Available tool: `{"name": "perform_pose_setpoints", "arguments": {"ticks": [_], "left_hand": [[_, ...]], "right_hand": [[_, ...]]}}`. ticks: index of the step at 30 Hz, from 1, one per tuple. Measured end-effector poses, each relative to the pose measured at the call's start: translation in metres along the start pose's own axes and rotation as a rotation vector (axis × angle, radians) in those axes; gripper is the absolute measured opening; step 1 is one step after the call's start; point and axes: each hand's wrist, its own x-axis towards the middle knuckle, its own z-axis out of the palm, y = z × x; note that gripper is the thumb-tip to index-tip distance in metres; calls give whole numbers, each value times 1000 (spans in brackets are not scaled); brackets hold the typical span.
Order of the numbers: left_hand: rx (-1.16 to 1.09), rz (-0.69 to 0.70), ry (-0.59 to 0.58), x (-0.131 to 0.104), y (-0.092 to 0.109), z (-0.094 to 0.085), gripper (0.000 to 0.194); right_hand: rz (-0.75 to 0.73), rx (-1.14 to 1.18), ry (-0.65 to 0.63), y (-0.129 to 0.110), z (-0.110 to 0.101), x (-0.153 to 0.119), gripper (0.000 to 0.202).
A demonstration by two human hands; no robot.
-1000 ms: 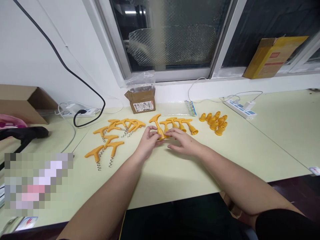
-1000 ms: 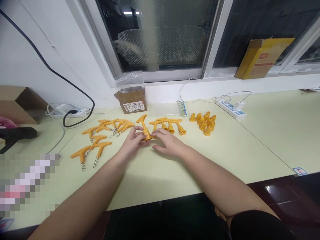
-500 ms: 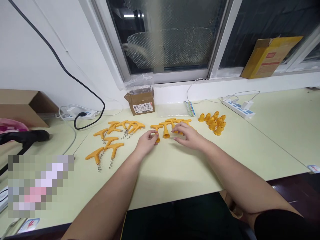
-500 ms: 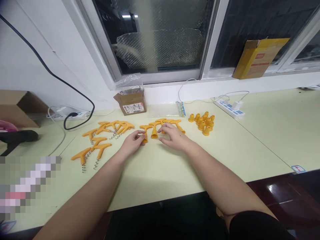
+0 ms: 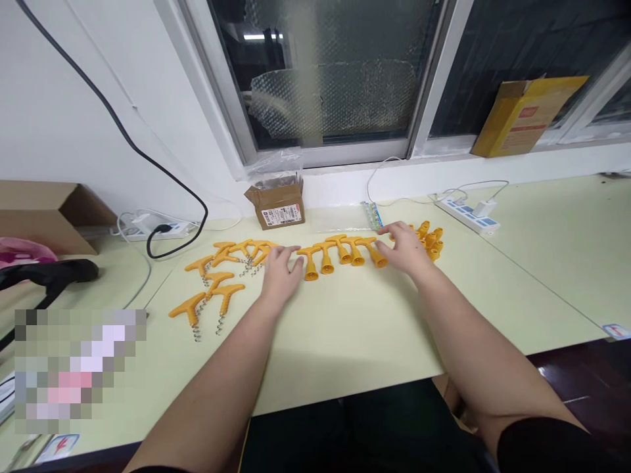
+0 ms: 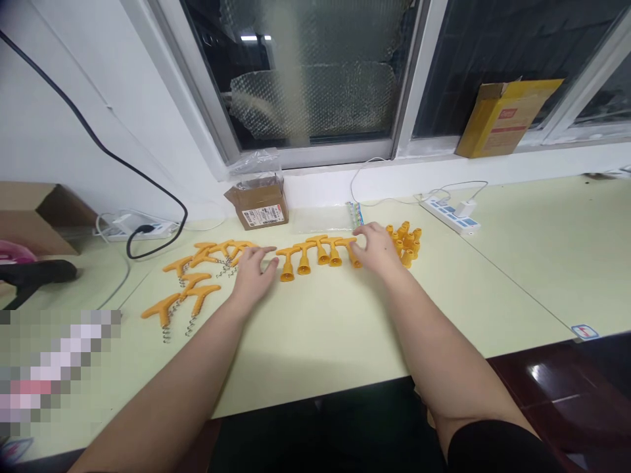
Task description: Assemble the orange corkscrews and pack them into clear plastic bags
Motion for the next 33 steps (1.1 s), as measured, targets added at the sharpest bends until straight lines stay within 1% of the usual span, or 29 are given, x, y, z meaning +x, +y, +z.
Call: {"name": "perform_pose_setpoints", "arguments": {"ticks": [2,3,5,6,8,9,11,14,16,17,20,22,25,27,29,30,32,33], "left_hand": [[162,-5,93,5,-5,-8,49],[229,-36,102,8,-8,-11,55],[326,-130,51,13,-16,-16,61],[356,-174,6,16,-20,-17,59],[388,-225,-73,19,-25,-18,52],[397,-231,-95,20,-27,-18,48],[407,-223,-96,21,-30,-18,45],[410,-230,-83,21,-31,-17,54],[416,-245,-89,21,-31,-15,61],[423,-250,-95,21,-31,-15,61],[433,-258,-111,21,-30,-13,54],[411,-257,-100,21,-30,-14,49],[311,-249,-20,22,-32,-14,45],[148,-221,66,23,-34,-12,42],[-108,-173,148,23,-35,-10,43],[-256,-157,180,22,-33,-9,45],[-552,-159,212,19,-27,-8,55],[-689,-181,214,17,-22,-9,61]], "right_hand": [[226,-156,67,16,-8,6,31],[335,-218,75,24,-12,8,34],[496,-306,38,36,-18,11,39],[543,-336,10,40,-20,12,41],[590,-384,-42,47,-24,13,42],[607,-399,-63,49,-25,13,41],[653,-408,-110,52,-29,14,38],[699,-405,-161,54,-34,16,30],[685,-417,-162,53,-35,17,30],[671,-422,-161,52,-35,16,31],[636,-443,-169,50,-34,15,37],[627,-471,-185,49,-35,14,40],[638,-482,-239,50,-38,14,39],[636,-454,-230,50,-39,14,35],[597,-372,-151,48,-38,14,30],[553,-296,-96,46,-36,13,29],[425,-78,-8,38,-28,11,29],[354,44,8,32,-23,9,29]]}}
